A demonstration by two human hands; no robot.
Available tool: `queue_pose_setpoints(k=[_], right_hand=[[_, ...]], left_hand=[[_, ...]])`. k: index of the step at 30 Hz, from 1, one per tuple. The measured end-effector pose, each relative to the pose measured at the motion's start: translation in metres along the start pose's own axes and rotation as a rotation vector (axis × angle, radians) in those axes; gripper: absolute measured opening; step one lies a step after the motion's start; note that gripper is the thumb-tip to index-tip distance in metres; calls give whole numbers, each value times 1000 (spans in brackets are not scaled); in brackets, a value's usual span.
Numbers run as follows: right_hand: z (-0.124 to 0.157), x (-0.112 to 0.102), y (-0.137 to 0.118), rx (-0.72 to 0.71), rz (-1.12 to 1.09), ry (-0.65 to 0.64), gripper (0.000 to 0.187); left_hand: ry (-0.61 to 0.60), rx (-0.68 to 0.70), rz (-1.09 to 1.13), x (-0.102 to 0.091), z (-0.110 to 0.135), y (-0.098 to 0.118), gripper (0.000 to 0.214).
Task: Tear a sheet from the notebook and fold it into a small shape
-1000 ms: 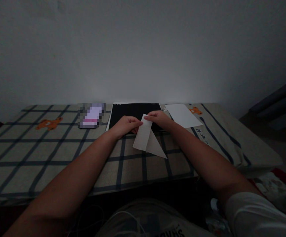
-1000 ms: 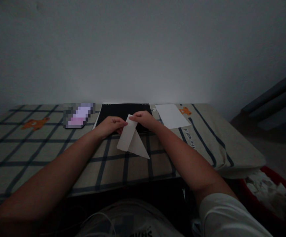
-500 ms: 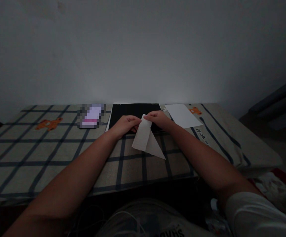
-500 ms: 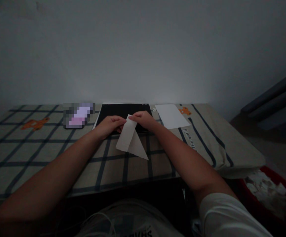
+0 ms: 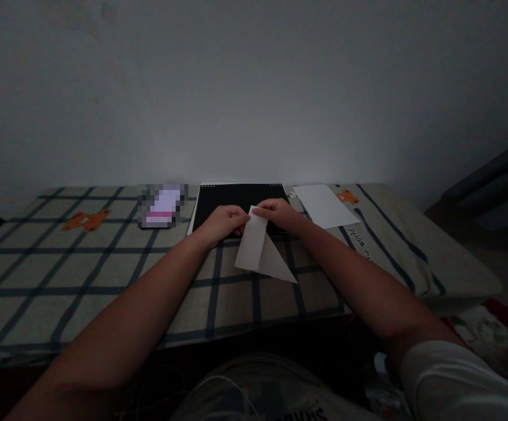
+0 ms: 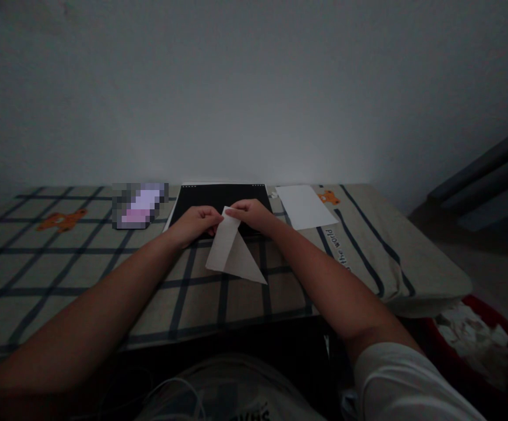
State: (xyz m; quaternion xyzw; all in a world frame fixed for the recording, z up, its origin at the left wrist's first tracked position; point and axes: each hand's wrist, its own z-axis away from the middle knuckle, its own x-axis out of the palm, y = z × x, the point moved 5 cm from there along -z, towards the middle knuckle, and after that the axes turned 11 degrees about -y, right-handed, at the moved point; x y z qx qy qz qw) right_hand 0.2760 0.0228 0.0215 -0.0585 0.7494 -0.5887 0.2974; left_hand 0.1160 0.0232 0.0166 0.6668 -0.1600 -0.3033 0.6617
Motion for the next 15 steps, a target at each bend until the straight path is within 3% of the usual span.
queue_pose_setpoints(k=[9, 15], right_hand=[[0, -6, 4, 36, -36, 88, 35], [1, -14, 8, 75, -51, 187, 36]], left_hand=[[-7, -21, 40, 0, 2, 1, 21], [-85, -36, -30, 2, 1, -1, 28]])
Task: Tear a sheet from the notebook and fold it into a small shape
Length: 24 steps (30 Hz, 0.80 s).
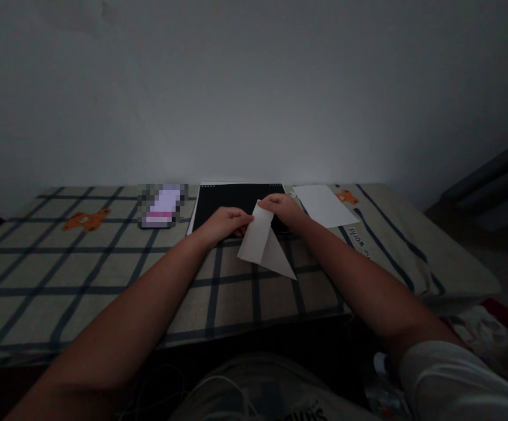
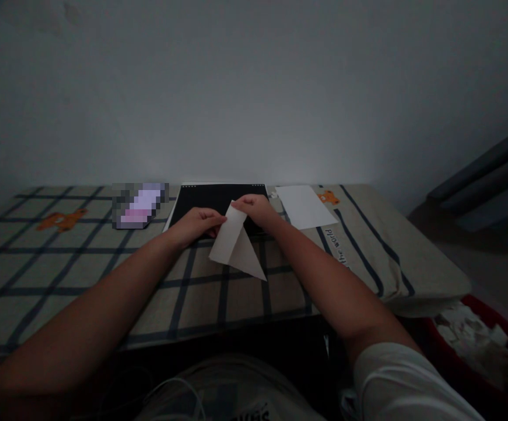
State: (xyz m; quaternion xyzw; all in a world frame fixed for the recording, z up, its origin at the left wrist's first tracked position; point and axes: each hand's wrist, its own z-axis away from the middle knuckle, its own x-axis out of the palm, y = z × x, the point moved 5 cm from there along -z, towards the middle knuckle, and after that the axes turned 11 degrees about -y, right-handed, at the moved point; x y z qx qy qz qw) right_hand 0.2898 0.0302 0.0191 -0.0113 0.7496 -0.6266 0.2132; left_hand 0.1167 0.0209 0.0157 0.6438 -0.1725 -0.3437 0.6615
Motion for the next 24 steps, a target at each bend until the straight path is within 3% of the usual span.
queue_pose_setpoints(k=[5, 10, 18, 24], right_hand=[[2, 2, -3, 5, -10, 6, 36], [5, -2, -9, -5, -77, 84, 36], [2, -7, -4, -40, -134, 145, 33], [0, -26, 5, -97, -280, 271, 30]], left_hand=[[4, 12, -29, -1, 0, 1, 22], [-80, -13, -73, 4, 1, 2, 21], [-72, 9, -62, 3, 0, 1, 25], [41, 33, -8, -2, -1, 1, 29]])
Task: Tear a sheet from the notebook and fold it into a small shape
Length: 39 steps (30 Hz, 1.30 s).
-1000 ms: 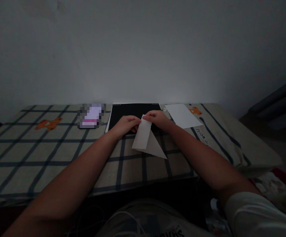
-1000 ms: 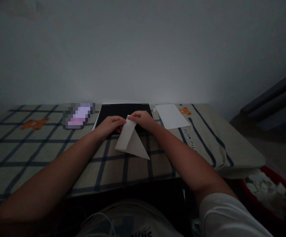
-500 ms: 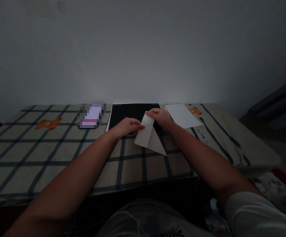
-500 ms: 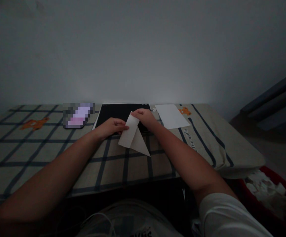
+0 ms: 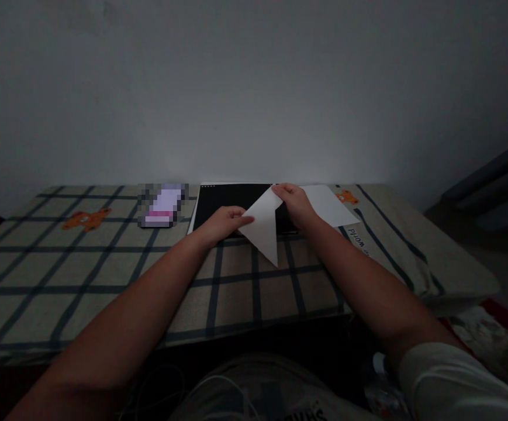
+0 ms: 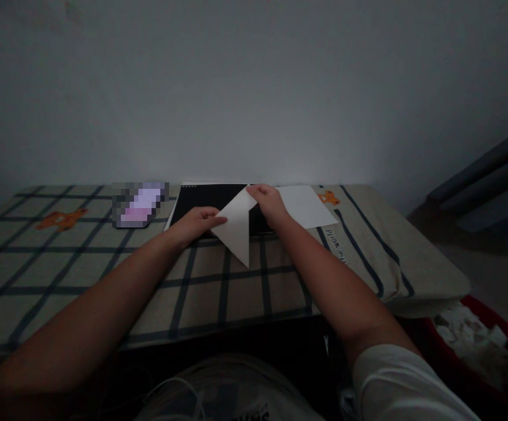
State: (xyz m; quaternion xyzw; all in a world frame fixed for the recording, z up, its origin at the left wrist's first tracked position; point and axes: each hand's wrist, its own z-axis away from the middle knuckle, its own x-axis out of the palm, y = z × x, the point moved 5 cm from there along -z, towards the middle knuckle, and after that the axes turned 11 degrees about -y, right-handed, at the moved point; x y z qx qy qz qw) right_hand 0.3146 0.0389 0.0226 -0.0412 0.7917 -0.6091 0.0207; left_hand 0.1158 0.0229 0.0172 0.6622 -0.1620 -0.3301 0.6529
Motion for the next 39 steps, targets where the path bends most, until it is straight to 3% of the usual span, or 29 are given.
queue_pose_setpoints(k=[6, 9, 12, 15, 20, 25, 31, 39], right_hand=[[-4, -13, 4, 56, 23, 16, 23], [-5, -9, 7, 129, 138, -135, 15], [-3, -4, 6, 196, 247, -296, 12], [0, -2, 1, 187, 347, -373, 18], [4, -4, -2, 163, 413, -421, 30], [7, 0, 1, 205, 369, -503, 27], [13, 13, -4, 209, 382, -511, 22], [14, 20, -3, 169, 455, -516, 26]], left_hand=[[278, 54, 206, -24, -2, -7, 43], [406, 85, 242, -36, -1, -10, 45], [465, 99, 68, -40, 1, -6, 39], [439, 125, -124, -38, 2, 0, 34], [387, 156, -171, -35, 0, -2, 35], [328, 190, -217, -35, -1, -2, 36], [184, 118, -318, -22, 0, 1, 42], [121, 117, -285, -15, 1, 1, 43]])
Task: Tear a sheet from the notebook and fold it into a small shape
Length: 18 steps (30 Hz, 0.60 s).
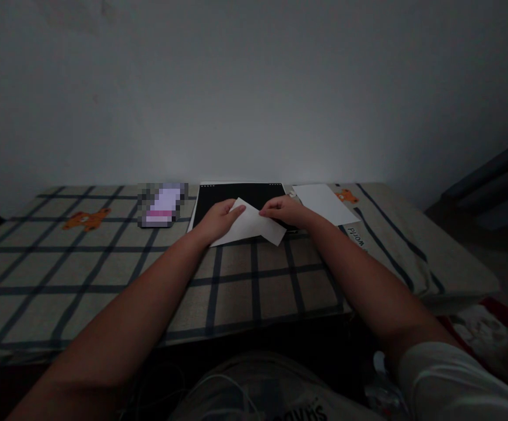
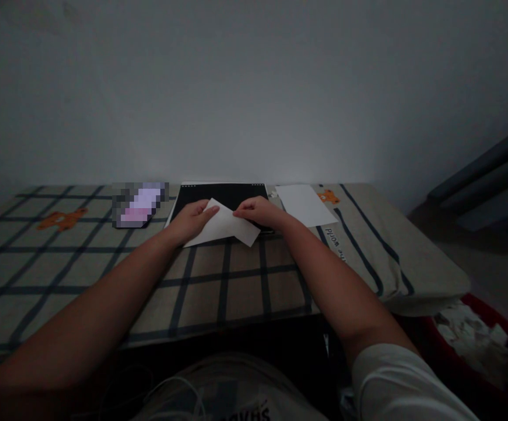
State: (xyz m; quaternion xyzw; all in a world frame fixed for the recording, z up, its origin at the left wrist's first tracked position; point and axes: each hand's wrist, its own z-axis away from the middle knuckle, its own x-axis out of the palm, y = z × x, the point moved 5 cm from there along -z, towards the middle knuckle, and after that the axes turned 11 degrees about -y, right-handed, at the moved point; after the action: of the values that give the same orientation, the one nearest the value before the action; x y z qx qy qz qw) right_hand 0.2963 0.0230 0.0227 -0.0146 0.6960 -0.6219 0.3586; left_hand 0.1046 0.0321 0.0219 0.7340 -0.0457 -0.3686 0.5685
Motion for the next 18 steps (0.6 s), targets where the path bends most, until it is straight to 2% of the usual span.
queue_pose_setpoints(k=[9, 15, 18], right_hand=[[-3, 8, -8, -53, 5, 18, 34], [-4, 10, -9, -50, -14, 49, 34], [-5, 10, -8, -60, -3, 64, 35]], left_hand=[[-70, 46, -43, 7, 1, 6, 37], [-66, 32, -15, 8, 1, 6, 36], [-35, 29, -85, 7, 1, 5, 38]])
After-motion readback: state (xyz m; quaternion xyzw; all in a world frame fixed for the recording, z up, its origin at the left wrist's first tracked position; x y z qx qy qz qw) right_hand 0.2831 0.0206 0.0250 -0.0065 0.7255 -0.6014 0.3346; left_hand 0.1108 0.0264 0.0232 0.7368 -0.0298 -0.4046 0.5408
